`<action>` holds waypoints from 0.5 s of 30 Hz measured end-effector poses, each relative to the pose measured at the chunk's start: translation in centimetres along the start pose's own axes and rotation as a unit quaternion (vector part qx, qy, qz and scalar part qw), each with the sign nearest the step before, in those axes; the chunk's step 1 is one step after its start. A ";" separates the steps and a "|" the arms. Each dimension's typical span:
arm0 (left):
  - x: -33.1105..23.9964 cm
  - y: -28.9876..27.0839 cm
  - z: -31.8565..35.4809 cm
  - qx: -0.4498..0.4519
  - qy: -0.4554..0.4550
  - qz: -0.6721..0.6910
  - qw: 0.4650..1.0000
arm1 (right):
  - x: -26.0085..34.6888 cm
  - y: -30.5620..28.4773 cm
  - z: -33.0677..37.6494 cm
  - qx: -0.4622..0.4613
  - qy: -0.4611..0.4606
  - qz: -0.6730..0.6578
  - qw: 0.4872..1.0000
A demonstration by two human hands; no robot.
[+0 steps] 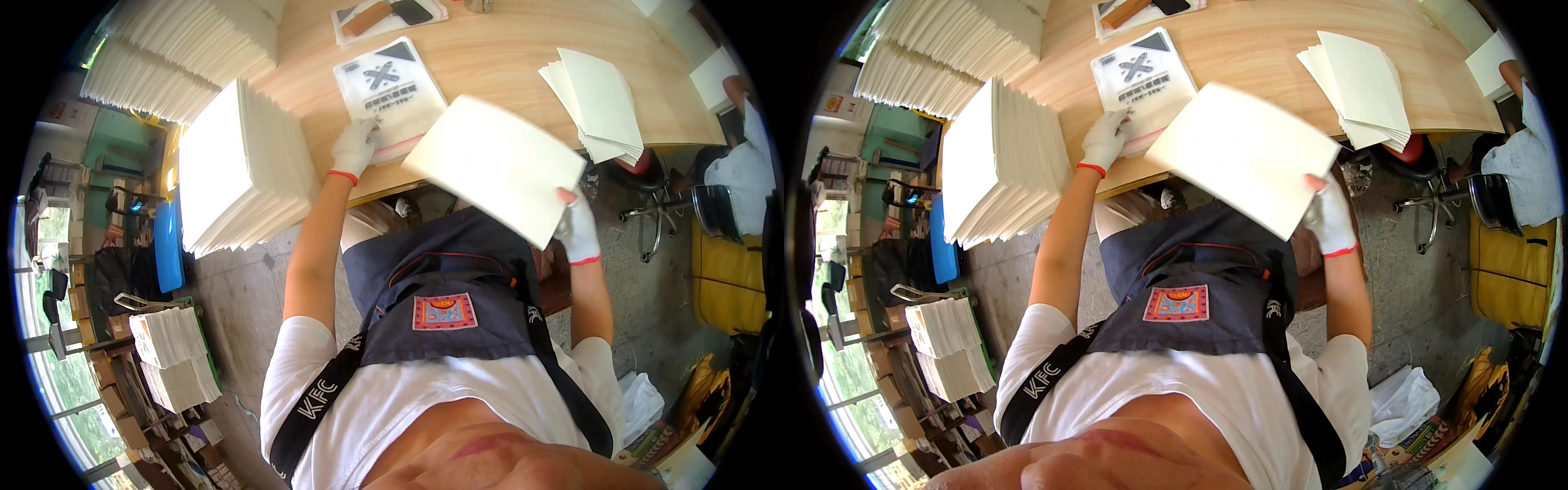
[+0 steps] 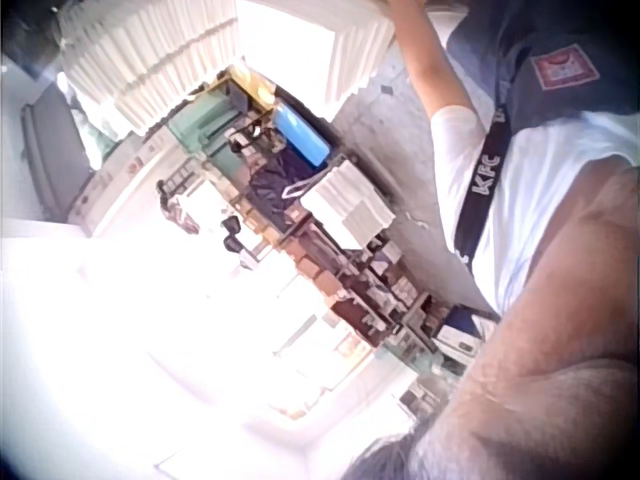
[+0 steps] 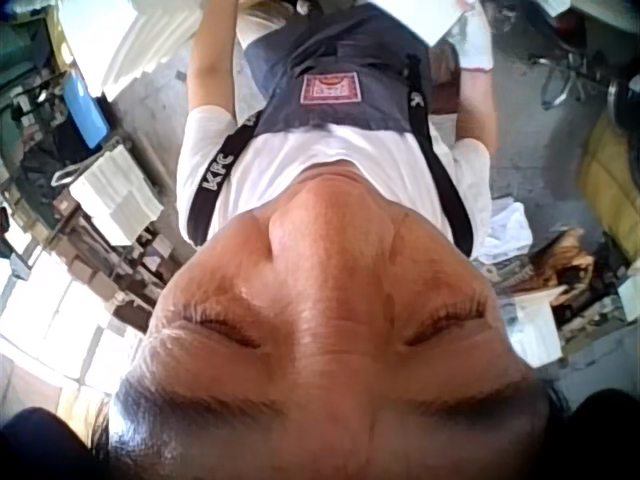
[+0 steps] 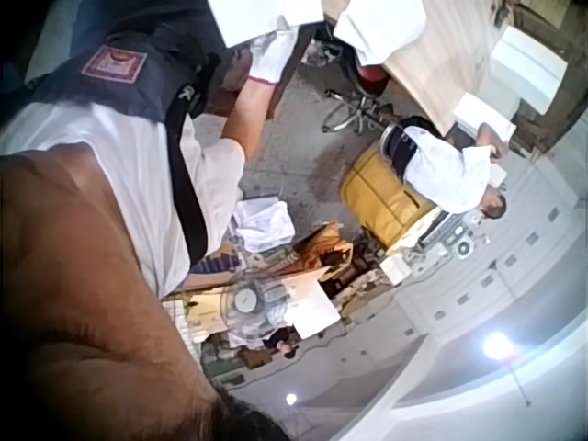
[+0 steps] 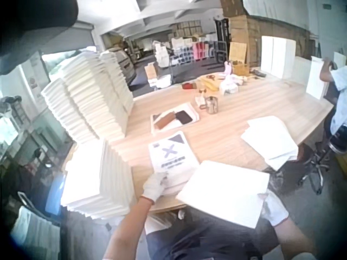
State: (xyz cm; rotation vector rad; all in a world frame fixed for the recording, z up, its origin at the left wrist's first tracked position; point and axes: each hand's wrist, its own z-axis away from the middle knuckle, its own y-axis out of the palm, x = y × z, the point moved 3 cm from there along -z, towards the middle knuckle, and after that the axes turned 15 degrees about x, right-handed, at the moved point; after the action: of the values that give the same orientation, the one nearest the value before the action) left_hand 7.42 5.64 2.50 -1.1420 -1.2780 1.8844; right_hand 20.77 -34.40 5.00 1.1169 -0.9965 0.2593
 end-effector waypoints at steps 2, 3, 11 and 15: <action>0.1 0.0 0.3 -0.021 0.014 0.021 0.999 | -2.8 1.6 -0.8 0.027 0.054 -0.063 0.996; -0.1 -0.2 0.7 -0.038 0.022 0.023 0.999 | -3.4 3.8 -1.3 -0.036 0.052 -0.072 0.995; -1.0 -0.8 2.0 -0.135 0.024 0.059 0.989 | -10.1 2.6 -2.6 -0.077 -0.004 -0.220 0.972; -1.3 -1.7 2.1 -0.061 0.079 0.287 0.953 | -11.3 2.7 -2.6 -0.064 -0.017 -0.271 0.960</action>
State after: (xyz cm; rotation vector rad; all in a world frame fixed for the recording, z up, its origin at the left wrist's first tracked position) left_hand 6.15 4.29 4.82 -1.8457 -1.0553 2.0681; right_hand 14.10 -27.68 -2.23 1.2321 -0.6908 -0.2638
